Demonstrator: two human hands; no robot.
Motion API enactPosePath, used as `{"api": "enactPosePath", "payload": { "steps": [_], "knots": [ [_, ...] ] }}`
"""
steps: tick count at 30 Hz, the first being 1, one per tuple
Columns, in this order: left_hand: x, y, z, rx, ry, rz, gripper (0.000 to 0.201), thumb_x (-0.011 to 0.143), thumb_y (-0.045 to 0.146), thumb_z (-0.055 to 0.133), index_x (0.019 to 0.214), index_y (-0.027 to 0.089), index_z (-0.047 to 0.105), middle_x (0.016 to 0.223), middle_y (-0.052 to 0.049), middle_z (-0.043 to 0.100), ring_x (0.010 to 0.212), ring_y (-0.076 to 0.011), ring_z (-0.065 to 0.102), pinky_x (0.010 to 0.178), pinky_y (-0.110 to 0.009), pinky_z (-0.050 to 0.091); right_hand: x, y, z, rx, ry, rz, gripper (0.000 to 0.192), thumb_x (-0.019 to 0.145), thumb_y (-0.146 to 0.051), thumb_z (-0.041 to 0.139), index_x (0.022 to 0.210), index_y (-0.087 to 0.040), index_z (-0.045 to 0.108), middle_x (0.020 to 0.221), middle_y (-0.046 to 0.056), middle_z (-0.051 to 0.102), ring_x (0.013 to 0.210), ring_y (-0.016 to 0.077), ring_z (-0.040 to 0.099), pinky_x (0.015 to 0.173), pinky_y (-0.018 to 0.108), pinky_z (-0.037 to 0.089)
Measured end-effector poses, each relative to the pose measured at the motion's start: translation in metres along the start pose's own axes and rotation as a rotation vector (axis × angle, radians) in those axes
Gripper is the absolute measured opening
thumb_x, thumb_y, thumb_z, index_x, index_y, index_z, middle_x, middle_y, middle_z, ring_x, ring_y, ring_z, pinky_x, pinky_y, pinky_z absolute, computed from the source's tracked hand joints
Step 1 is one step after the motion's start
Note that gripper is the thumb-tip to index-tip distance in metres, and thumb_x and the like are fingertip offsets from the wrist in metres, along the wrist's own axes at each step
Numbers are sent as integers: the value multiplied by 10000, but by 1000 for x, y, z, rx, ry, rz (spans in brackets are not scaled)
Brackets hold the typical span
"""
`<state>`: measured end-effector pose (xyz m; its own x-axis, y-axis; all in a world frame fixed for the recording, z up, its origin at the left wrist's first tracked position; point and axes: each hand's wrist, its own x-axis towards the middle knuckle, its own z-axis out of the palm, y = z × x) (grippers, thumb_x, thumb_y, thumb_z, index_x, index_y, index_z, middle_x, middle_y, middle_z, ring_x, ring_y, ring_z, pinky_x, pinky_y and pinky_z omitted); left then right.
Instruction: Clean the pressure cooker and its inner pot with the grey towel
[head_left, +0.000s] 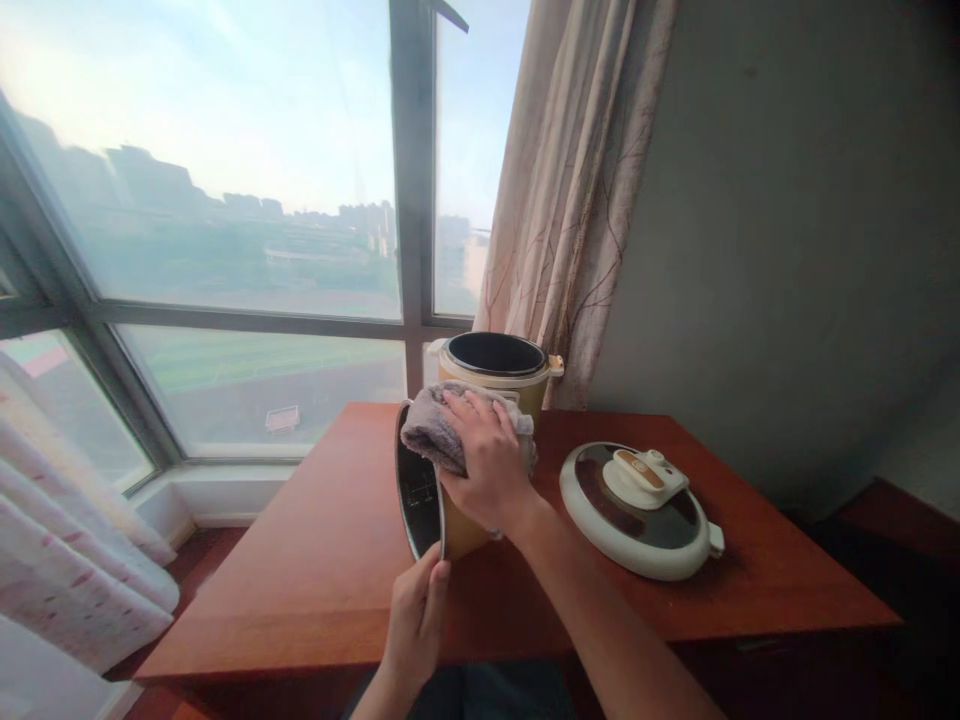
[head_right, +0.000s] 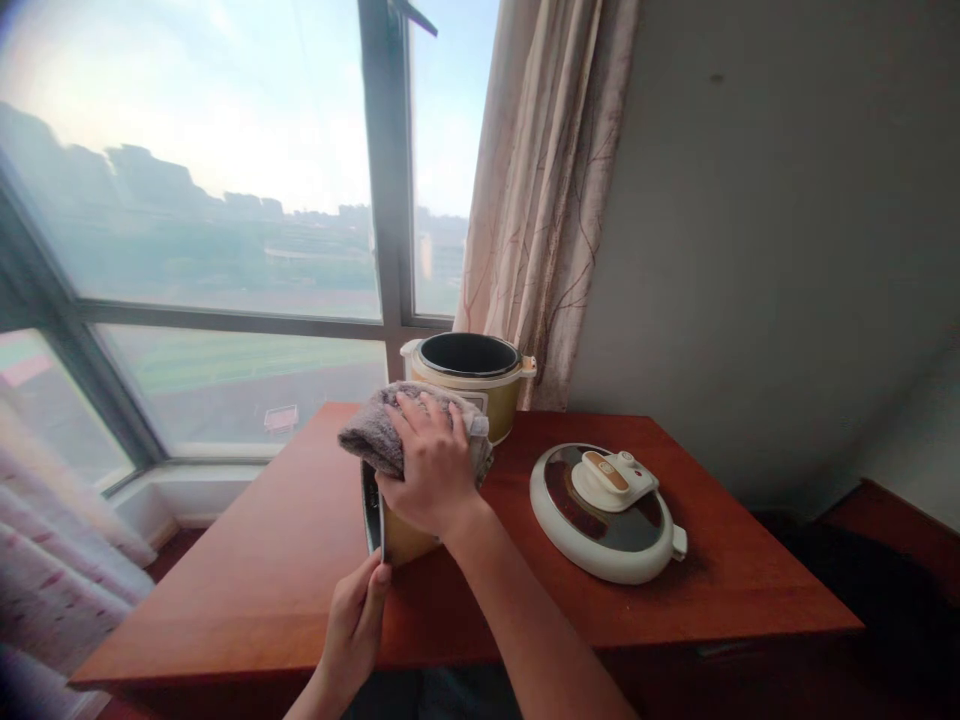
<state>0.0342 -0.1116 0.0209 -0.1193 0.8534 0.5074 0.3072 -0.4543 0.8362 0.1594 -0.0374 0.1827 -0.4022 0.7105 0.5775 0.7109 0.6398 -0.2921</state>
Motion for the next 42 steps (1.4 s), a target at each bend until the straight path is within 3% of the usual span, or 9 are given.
{"api": "enactPosePath", "payload": {
  "steps": [7,12,16,20,25,30,34,39,42],
  "knots": [
    [12,4,-12,-95,13,-33,523,925,567,515,641,151,655,598,-36,625,575,-167,553,569,-253,510,-84,-16,40,-32,136,-24,890,797,-293,591,1597,-160,225,1681,105,170,1538,387,100,1213,652,88],
    [16,5,-15,-207,42,-70,431,807,567,642,731,157,751,665,-52,713,599,-200,611,620,-307,570,-144,-19,92,45,209,14,859,841,-327,529,1610,-163,183,1677,130,174,1522,435,146,1173,718,172],
    [19,9,-16,-282,-10,-133,363,802,500,658,769,157,772,675,-48,722,586,-197,620,592,-289,564,-160,-18,119,98,284,36,832,850,-353,501,1610,-202,199,1667,117,219,1513,449,176,1136,728,259],
    [20,12,-14,-231,27,-130,420,789,567,654,762,164,769,665,-50,718,622,-215,632,620,-306,574,-140,-24,107,146,302,97,800,870,-293,440,1611,-192,156,1688,111,130,1535,422,86,1154,730,188],
    [24,21,-12,-214,74,-152,536,822,645,608,629,154,701,606,-46,670,599,-204,604,599,-291,542,-81,-29,58,76,264,84,792,819,-289,517,1571,-190,289,1676,93,197,1532,382,137,1201,662,83],
    [32,47,-17,-370,-41,-267,521,838,651,616,735,148,704,704,-51,690,689,-209,621,682,-288,537,-19,-25,17,71,132,108,630,800,-305,586,1423,-234,531,1568,42,448,1463,294,328,1218,510,151],
    [38,58,-25,-433,42,-369,525,788,655,682,662,146,657,639,-40,636,625,-175,570,584,-247,489,20,-25,-3,61,-2,132,484,851,-376,554,1316,-256,617,1428,42,601,1345,265,487,1165,448,272],
    [44,62,-26,-558,84,-489,564,756,690,691,789,127,713,638,-44,641,601,-179,586,549,-253,488,57,-23,-16,-21,-291,220,401,883,-471,469,1125,-263,713,1141,96,747,1109,309,659,940,434,463],
    [39,50,-26,-485,65,-403,604,798,716,624,850,125,739,655,-60,658,639,-200,607,584,-271,506,76,-17,-13,-32,-392,211,464,880,-497,451,1180,-247,701,1156,118,745,1079,326,680,864,413,495]
  ]
}}
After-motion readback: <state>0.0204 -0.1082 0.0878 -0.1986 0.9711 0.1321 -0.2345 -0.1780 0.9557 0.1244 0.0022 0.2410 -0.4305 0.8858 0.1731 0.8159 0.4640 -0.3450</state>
